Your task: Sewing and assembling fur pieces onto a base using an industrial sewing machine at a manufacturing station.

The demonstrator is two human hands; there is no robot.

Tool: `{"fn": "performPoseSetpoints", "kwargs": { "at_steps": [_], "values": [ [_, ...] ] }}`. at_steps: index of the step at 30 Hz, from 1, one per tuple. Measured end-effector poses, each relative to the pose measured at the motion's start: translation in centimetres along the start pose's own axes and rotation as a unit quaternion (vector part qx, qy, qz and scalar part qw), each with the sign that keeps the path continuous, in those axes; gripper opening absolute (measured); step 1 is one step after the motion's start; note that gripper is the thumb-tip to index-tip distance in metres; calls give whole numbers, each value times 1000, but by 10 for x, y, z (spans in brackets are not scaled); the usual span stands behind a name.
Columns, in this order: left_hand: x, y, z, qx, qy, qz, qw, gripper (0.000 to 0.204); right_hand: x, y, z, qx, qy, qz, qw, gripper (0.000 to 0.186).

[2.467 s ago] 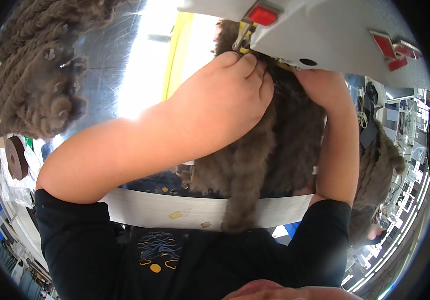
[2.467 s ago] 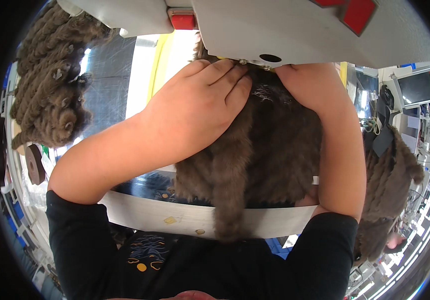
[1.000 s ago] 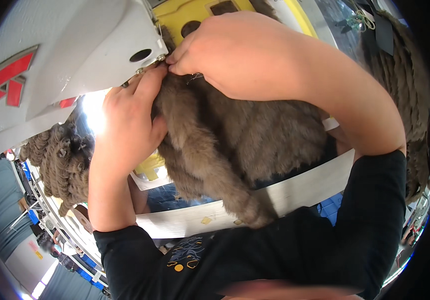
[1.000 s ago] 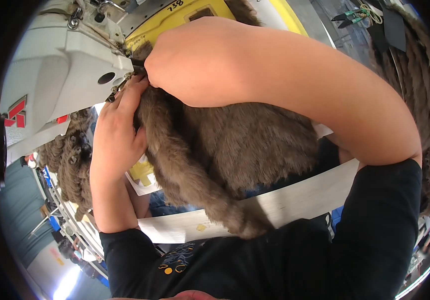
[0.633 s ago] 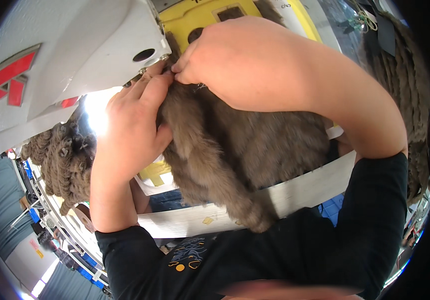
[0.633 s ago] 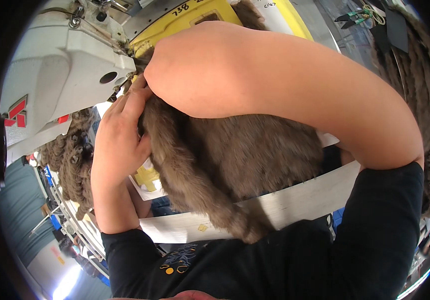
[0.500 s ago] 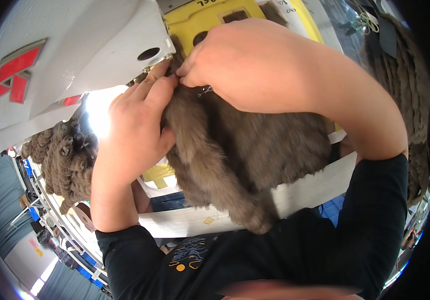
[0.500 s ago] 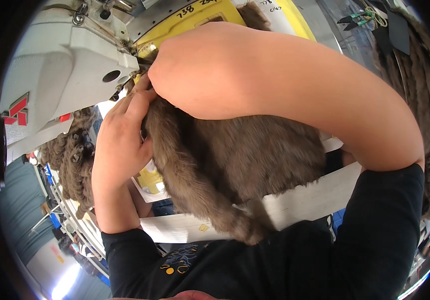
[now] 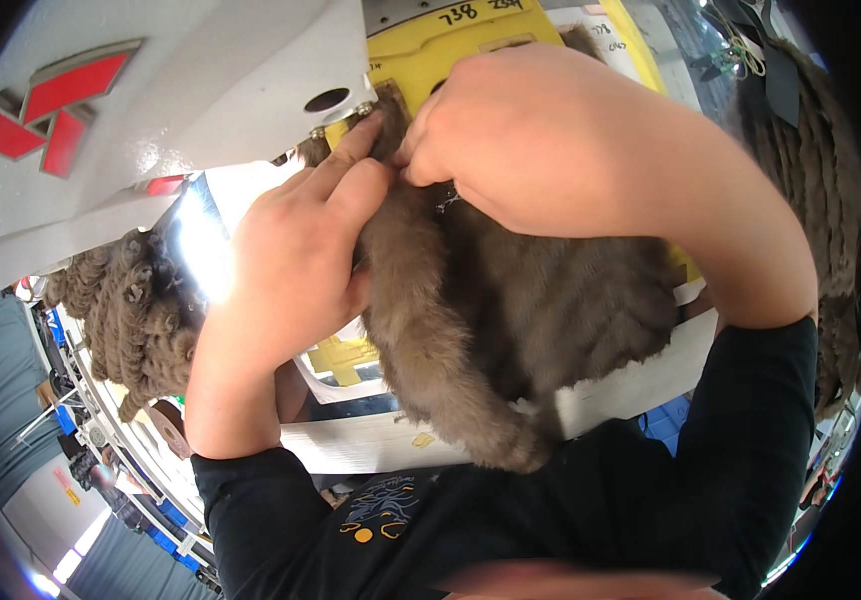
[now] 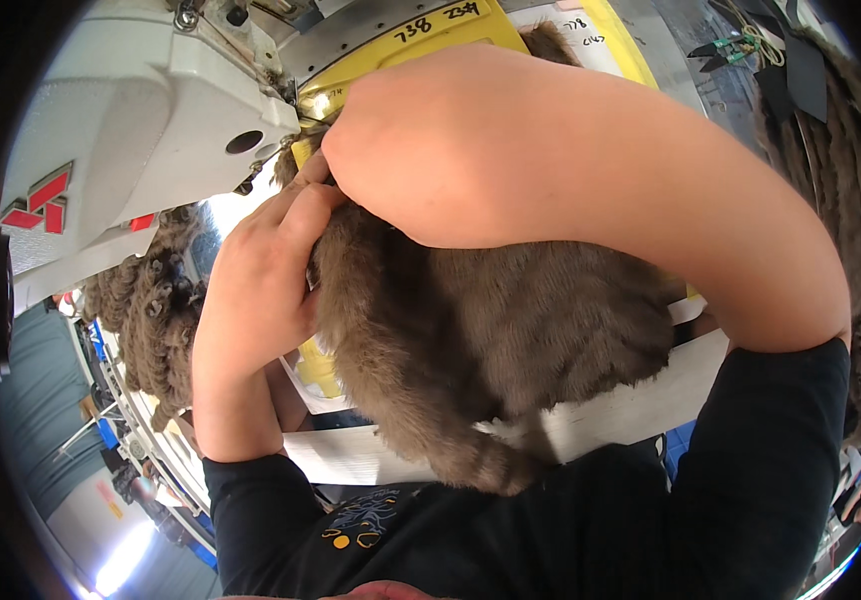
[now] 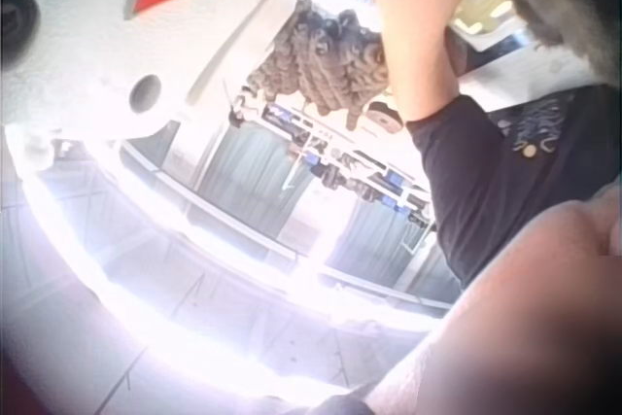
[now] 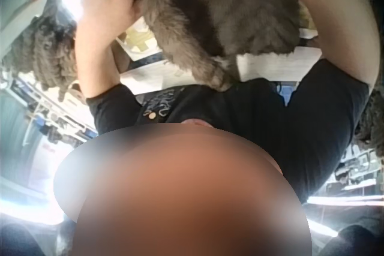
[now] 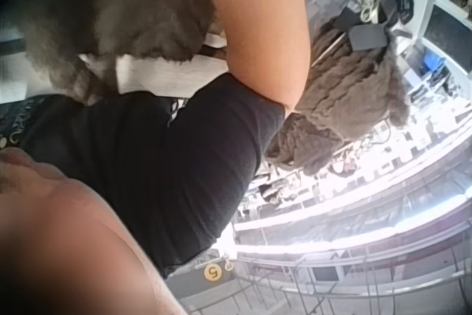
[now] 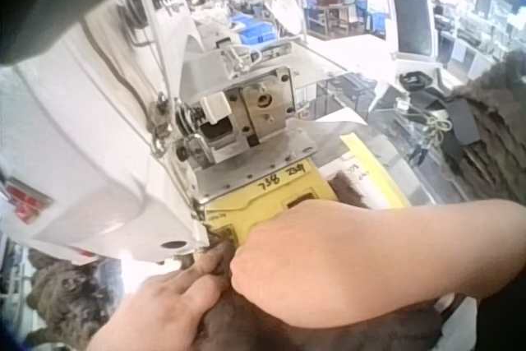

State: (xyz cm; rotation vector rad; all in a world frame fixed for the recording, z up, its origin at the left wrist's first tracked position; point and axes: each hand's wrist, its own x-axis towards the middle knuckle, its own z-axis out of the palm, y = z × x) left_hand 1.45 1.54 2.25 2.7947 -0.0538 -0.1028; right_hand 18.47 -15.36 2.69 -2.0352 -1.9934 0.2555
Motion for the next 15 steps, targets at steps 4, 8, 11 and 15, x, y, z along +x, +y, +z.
{"fn": "performPoseSetpoints", "kwargs": {
  "at_steps": [4, 8, 11, 15],
  "values": [
    [2, 1, 2, 0, -1, 15, 1000, 57, 0, 4, -7, 16, -38, 8, 999, 24],
    [1, 0, 1, 11, -2, 18, 1000, 60, 2, 3, -11, 33, -60, 25, 997, 26],
    [-1, -1, -3, -1, -6, 3, 1000, 58, 3, 2, -9, 12, -91, 24, 995, 30],
    [-4, -4, -5, 23, 9, 13, 1000, 56, 6, 0, -8, -30, -132, 4, 991, 36]
  ]
}}
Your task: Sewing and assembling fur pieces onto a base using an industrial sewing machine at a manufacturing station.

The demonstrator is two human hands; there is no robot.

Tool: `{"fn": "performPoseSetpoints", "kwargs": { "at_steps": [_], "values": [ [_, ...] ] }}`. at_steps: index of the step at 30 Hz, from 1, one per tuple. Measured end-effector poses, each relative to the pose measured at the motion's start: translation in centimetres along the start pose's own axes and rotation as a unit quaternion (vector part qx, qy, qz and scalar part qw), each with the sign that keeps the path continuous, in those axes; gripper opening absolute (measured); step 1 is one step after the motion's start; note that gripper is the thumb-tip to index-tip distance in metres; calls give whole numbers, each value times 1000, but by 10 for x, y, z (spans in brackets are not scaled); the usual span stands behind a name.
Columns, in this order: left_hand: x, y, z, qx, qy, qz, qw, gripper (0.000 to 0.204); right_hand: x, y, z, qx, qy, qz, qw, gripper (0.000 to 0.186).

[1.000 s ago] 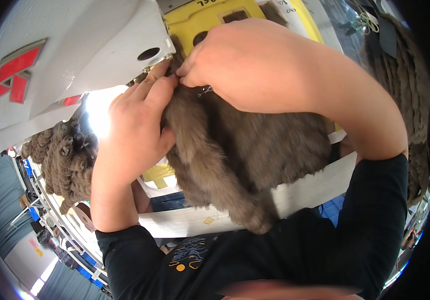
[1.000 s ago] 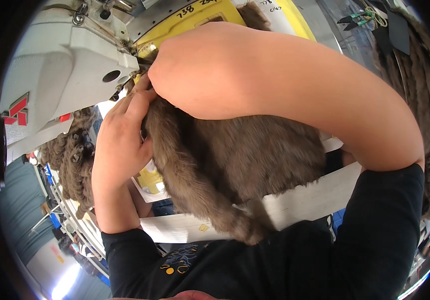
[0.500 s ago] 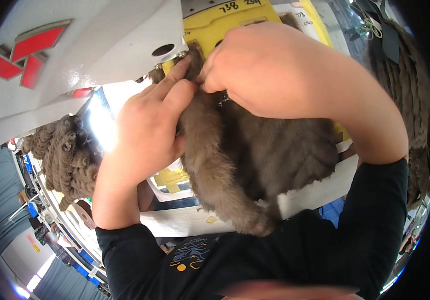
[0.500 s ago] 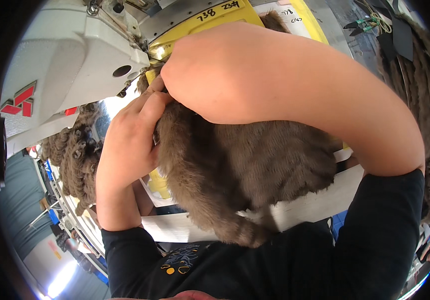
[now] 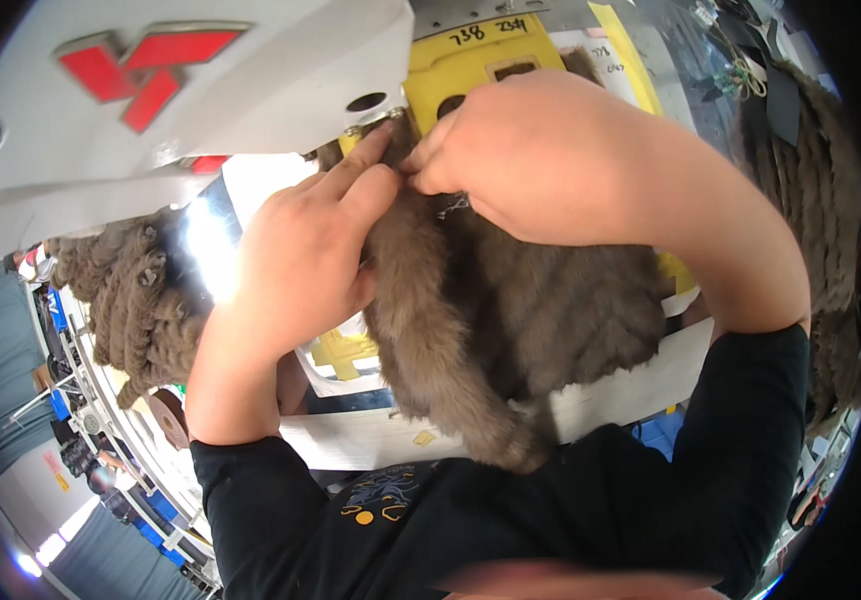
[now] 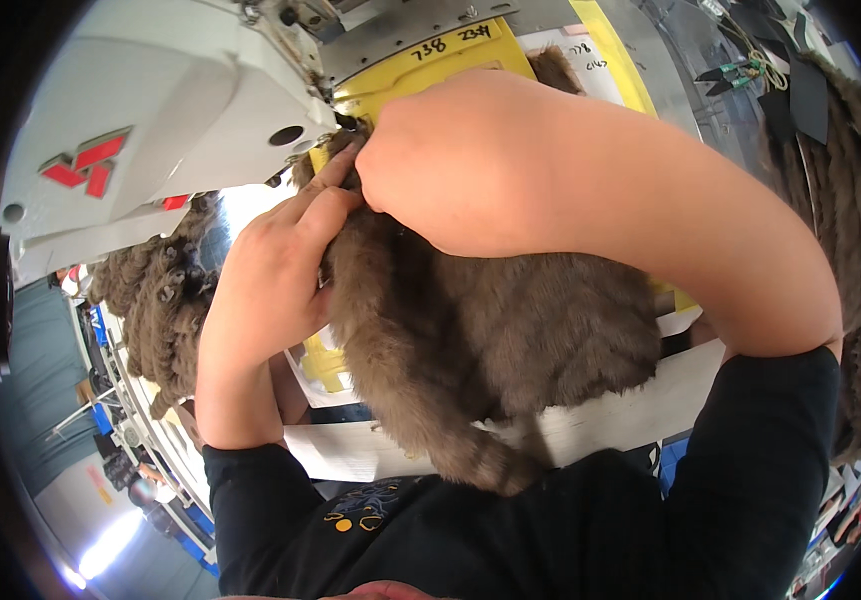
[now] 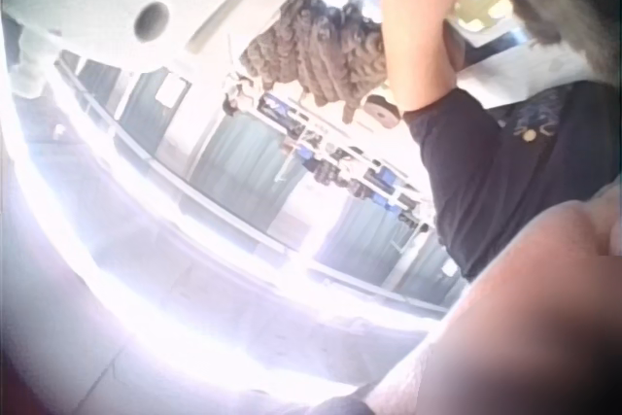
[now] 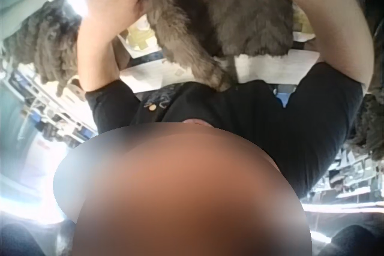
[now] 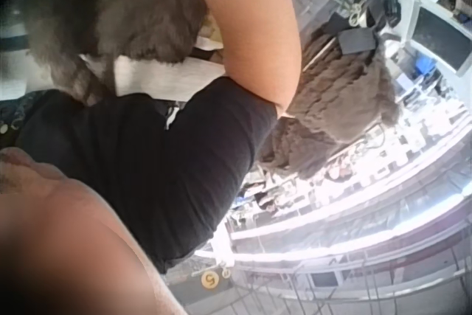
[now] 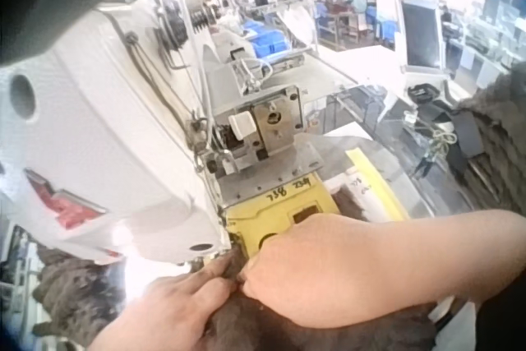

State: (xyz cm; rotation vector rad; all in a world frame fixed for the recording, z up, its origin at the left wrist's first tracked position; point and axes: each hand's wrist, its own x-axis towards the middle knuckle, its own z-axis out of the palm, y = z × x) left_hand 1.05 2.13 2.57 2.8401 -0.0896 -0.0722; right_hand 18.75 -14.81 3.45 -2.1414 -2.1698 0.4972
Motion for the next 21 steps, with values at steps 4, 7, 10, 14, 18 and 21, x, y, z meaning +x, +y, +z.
{"fn": "performPoseSetpoints", "kwargs": {
  "at_steps": [4, 7, 10, 14, 18, 21],
  "values": [
    [-3, 8, 0, 1, 11, 6, 1000, 51, 1, -6, -11, -22, -35, 8, 999, 35],
    [-9, 24, -2, 93, 17, 5, 995, 50, -2, -4, -2, -14, -4, -1, 1000, 35],
    [-26, 62, -8, 185, 58, 63, 979, 54, -6, -5, -1, 29, 10, 7, 999, 37],
    [-57, 114, 7, 198, 63, 160, 965, 44, -7, -7, -1, 62, 18, 2, 998, 40],
    [-79, 132, 19, 169, 12, 213, 962, 38, -8, -4, 0, 93, 24, 9, 995, 43],
    [-96, 127, 16, 151, 43, 167, 973, 35, -4, 6, 9, 103, 39, -9, 994, 46]
  ]
}}
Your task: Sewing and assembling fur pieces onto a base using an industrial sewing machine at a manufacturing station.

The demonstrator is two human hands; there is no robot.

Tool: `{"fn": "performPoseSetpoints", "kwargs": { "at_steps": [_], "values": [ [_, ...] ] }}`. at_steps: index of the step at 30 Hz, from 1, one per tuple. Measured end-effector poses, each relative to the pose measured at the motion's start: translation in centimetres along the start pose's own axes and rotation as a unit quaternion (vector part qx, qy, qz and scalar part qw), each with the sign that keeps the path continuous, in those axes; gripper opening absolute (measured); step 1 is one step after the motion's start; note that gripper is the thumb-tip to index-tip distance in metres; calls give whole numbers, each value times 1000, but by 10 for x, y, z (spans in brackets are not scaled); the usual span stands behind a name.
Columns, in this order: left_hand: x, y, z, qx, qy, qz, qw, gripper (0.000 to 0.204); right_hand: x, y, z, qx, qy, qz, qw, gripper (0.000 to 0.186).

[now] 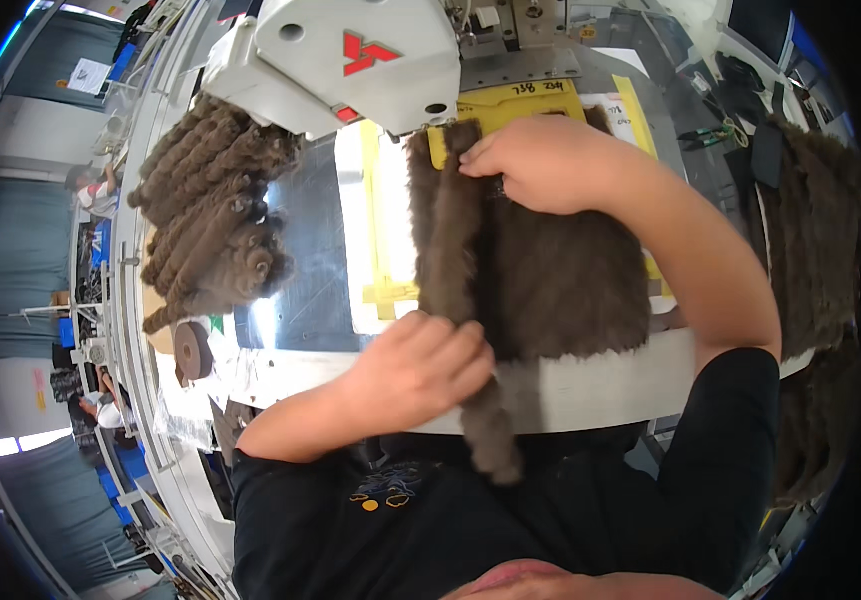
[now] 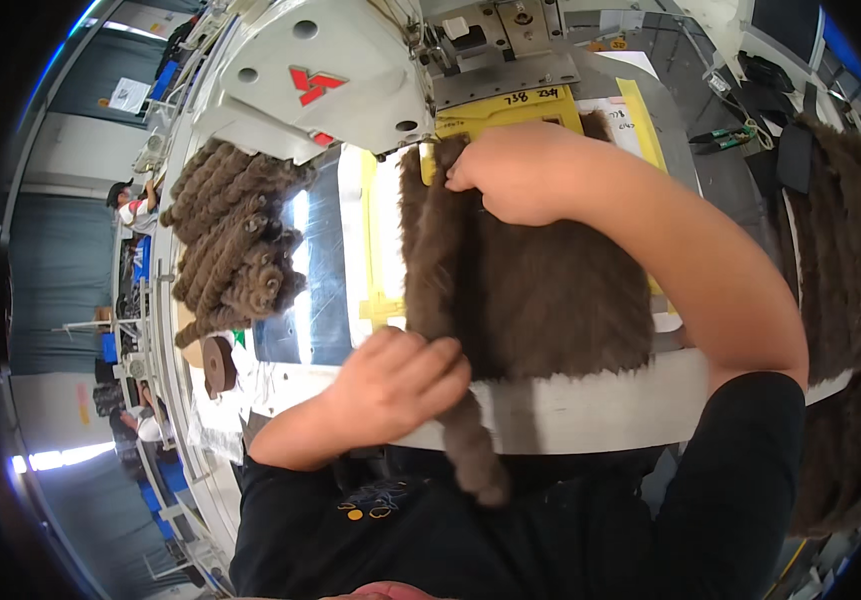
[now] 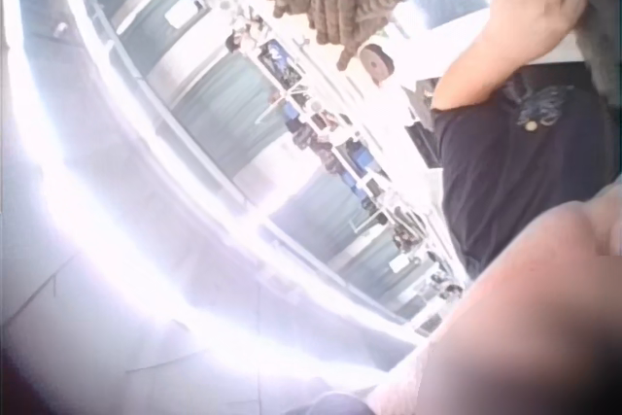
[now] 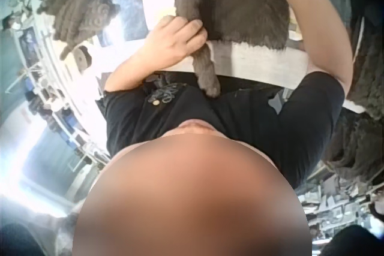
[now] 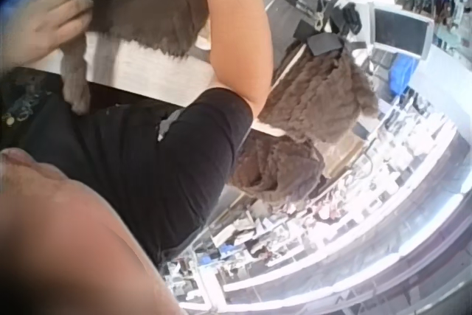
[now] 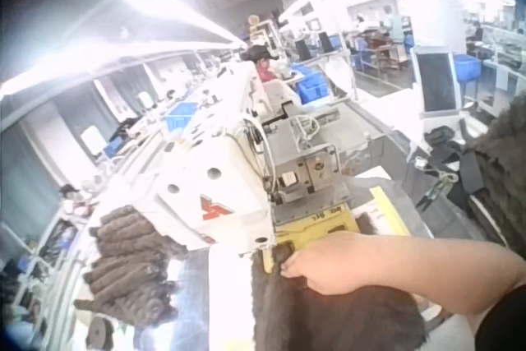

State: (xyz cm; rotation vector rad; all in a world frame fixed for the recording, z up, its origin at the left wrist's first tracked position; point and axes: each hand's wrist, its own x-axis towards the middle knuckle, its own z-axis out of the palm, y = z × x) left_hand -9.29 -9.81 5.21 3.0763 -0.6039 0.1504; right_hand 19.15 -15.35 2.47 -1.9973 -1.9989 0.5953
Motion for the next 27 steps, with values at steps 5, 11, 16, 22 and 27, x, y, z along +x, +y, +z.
{"fn": "performPoseSetpoints", "kwargs": {
  "at_steps": [5, 11, 16, 22, 27],
  "values": [
    [-49, -3, -10, -59, 146, -190, 969, 35, 2, 3, 4, 62, -12, -75, 995, 47],
    [-121, -2, -7, -226, 394, -352, 818, 41, 8, -2, 38, 104, 69, -139, 982, 40],
    [-143, 10, -12, -201, 449, -400, 773, 39, 16, -19, 51, 92, 86, -160, 979, 39],
    [-151, 24, -32, -194, 430, -328, 818, 34, 11, -29, 50, 90, 95, -156, 979, 35],
    [-140, 28, -37, -157, 439, -313, 827, 31, -12, -128, 51, 76, 216, -194, 954, 46]
  ]
}}
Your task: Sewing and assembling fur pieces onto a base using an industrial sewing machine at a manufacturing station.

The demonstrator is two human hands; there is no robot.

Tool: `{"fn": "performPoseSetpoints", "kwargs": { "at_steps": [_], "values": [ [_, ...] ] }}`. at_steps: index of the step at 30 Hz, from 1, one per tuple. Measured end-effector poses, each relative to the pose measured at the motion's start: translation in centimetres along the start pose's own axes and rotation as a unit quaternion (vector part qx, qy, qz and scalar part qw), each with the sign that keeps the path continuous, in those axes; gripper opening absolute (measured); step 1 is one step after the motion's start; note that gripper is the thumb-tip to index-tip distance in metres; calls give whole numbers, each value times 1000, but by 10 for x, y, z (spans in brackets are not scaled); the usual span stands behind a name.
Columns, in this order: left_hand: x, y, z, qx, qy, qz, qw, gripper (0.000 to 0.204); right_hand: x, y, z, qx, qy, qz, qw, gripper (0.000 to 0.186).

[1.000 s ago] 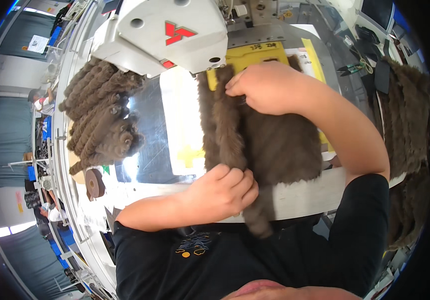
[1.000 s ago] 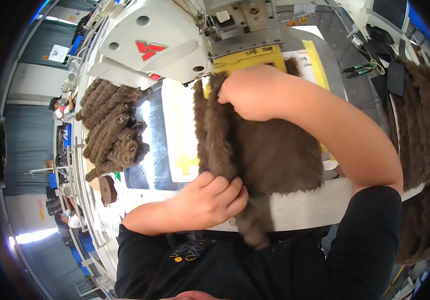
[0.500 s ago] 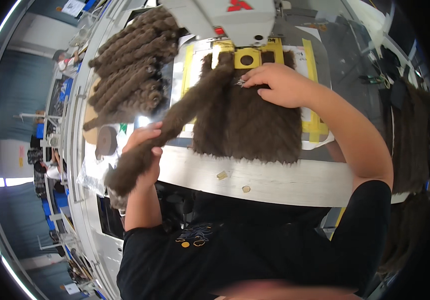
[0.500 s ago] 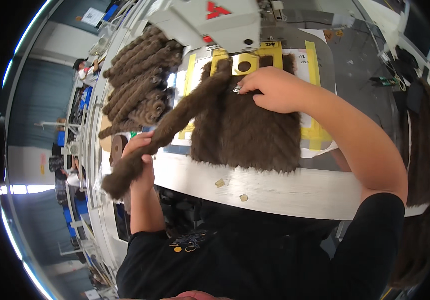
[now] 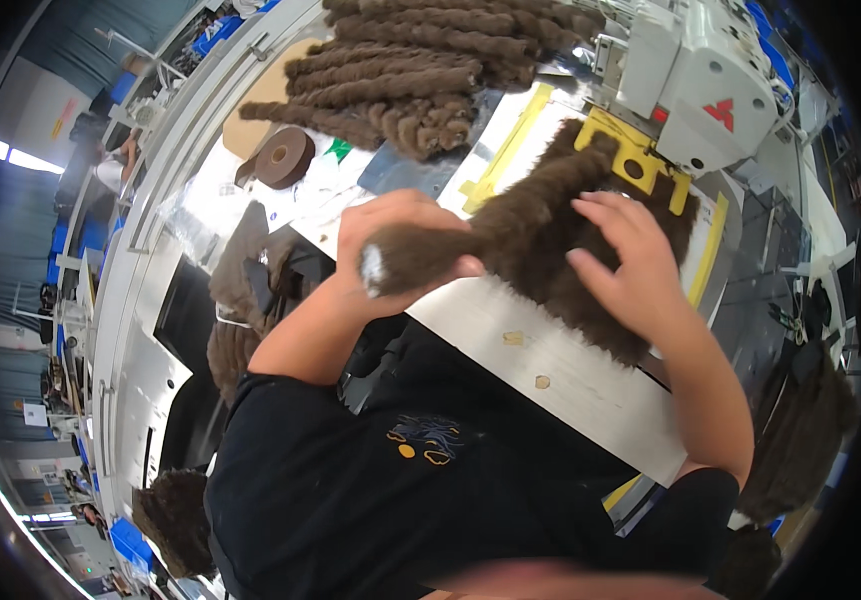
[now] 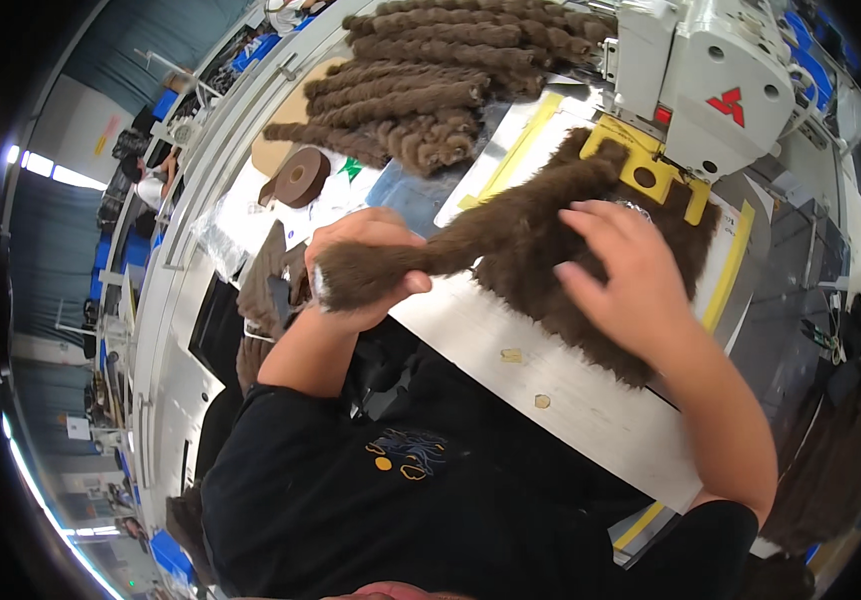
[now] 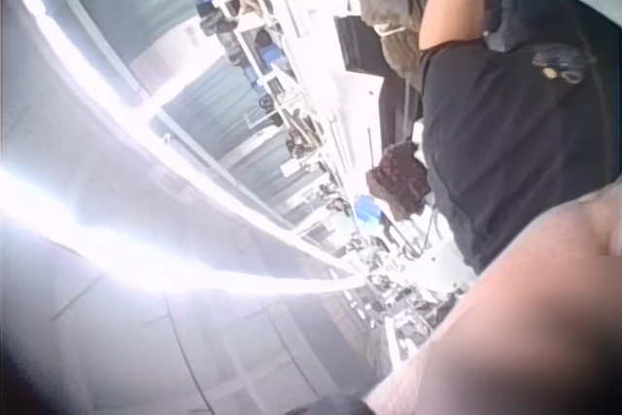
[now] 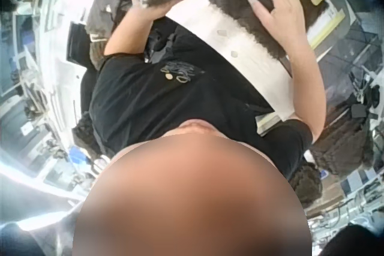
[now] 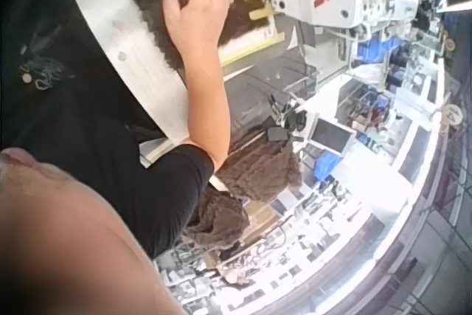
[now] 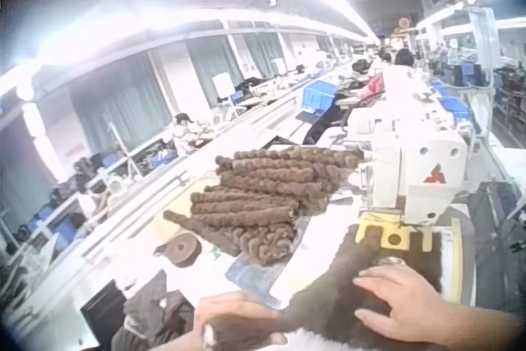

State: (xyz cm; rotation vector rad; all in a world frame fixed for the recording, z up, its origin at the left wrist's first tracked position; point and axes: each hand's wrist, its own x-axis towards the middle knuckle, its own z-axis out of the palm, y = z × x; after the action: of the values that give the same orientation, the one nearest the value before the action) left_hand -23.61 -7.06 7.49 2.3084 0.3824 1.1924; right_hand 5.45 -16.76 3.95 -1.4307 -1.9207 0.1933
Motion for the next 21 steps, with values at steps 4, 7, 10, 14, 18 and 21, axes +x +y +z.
{"fn": "performPoseSetpoints", "kwargs": {
  "at_steps": [4, 7, 10, 14, 18, 21],
  "values": [
    [4, 17, 7, -3, 11, -17, 1000, 33, 33, -59, 17, -51, 73, -146, 985, 50],
    [7, 28, 4, -13, 26, -79, 996, 43, 46, -67, 31, -69, 126, -191, 971, 48],
    [17, 25, -7, -18, 45, -7, 999, 54, 57, -72, 29, -48, 122, -188, 973, 37],
    [16, 17, -31, 33, -24, 43, 998, 65, 67, -64, 17, 30, -20, -173, 984, 28],
    [16, 17, -32, 19, -50, 50, 997, 53, 74, -63, 10, 62, -150, -142, 977, 29],
    [19, 18, -28, 8, -34, 62, 997, 44, 67, -60, 12, 156, -120, -80, 977, 36]
  ]
}}
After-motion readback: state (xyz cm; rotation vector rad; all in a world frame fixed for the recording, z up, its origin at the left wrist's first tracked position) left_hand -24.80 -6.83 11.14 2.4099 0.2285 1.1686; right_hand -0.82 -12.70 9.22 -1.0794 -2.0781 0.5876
